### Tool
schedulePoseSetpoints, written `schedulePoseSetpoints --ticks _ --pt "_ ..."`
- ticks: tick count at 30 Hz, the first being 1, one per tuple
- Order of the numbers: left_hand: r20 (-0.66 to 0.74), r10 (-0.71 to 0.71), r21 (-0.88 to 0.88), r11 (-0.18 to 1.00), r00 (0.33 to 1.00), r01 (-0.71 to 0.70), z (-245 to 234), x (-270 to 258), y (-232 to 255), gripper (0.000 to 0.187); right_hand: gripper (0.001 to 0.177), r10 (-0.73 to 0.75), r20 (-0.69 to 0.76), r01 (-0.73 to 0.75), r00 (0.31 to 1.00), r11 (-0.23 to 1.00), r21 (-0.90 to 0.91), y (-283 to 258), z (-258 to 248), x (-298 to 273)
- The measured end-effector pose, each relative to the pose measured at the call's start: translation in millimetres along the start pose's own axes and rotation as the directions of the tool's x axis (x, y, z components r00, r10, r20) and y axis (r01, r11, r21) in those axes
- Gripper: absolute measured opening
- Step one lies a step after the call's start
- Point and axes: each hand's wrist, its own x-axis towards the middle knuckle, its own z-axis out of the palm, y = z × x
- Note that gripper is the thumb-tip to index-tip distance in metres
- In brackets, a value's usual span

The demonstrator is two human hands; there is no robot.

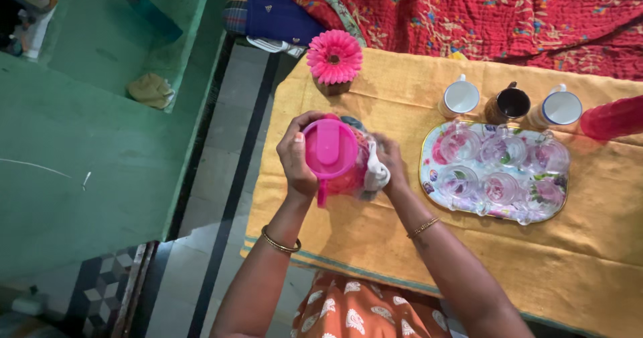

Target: The person wipes a pink plastic jug, a white mug, and a dark mug with a cloth on a yellow tablecloth. They then wipe the table surface and reposition the items, including a tray with glasses and decorative flowers.

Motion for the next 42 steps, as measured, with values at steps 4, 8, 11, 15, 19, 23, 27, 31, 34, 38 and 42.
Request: schedulePoseSetpoints --ticks 4,8,11,15,19,23,27,31,34,38,42 --pt "0.036 -0.040 -0.056 0.998 0.999 0.042 -0.6 3.0 -0.1 0.054 0.025 -0.356 0.013 0.353 0.934 0.930 0.103 10.1 3.3 -22.0" --pt "0.036 -0.036 -0.030 0.999 0.999 0.037 -2.6 3.7 -1.5 0.052 0.031 -0.734 -0.056 0.726 0.677 0.678 -0.112 -7.7 18.6 -84.3" --pt "0.054 -0.041 -0.033 0.999 0.998 0.043 -3.0 4.1 -3.1 0.048 0.032 -0.775 0.022 0.768 0.632 0.622 -0.156 -27.4 19.2 -81.6" --pt "0.128 -0.071 -0.089 0.993 0.989 0.083 -9.6 10.8 -8.0 0.044 0.030 -0.716 0.152 0.727 0.682 0.686 -0.033 -29.1 6.8 -12.1" --pt "0.323 -0.109 -0.128 0.979 0.940 0.158 -17.8 26.8 -6.6 0.033 0.029 -0.207 0.237 0.192 0.949 0.978 0.085 8.5 -9.0 15.4" --pt "0.321 -0.101 0.413 0.910 0.942 -0.043 -30.9 36.0 22.9 0.023 0.026 -0.381 0.048 0.375 0.923 0.922 0.100 18.0 -7.1 -16.1" --pt "0.094 -0.249 0.801 0.594 0.964 0.075 -16.2 14.4 54.2 0.028 0.024 -0.572 -0.156 0.567 0.805 0.820 -0.075 -3.5 11.3 -78.0" --pt "0.103 -0.198 0.695 0.716 0.975 0.072 7.7 -2.9 64.3 0.030 0.028 -0.761 -0.098 0.754 0.641 0.648 -0.105 -13.7 26.7 -129.2" --pt "0.072 -0.183 0.682 0.727 0.980 0.085 11.4 2.8 65.2 0.033 0.028 -0.781 -0.060 0.770 0.621 0.623 -0.137 -6.4 23.5 -112.7" --pt "0.078 -0.210 0.765 0.640 0.975 0.076 9.7 20.9 59.6 0.037 0.025 -0.576 -0.041 0.578 0.816 0.812 0.085 23.8 14.0 -43.8" --pt "0.113 -0.186 0.747 0.663 0.976 0.040 20.1 28.4 58.2 0.034 0.022 -0.237 0.192 0.151 0.952 0.912 0.381 31.4 4.0 -3.5"
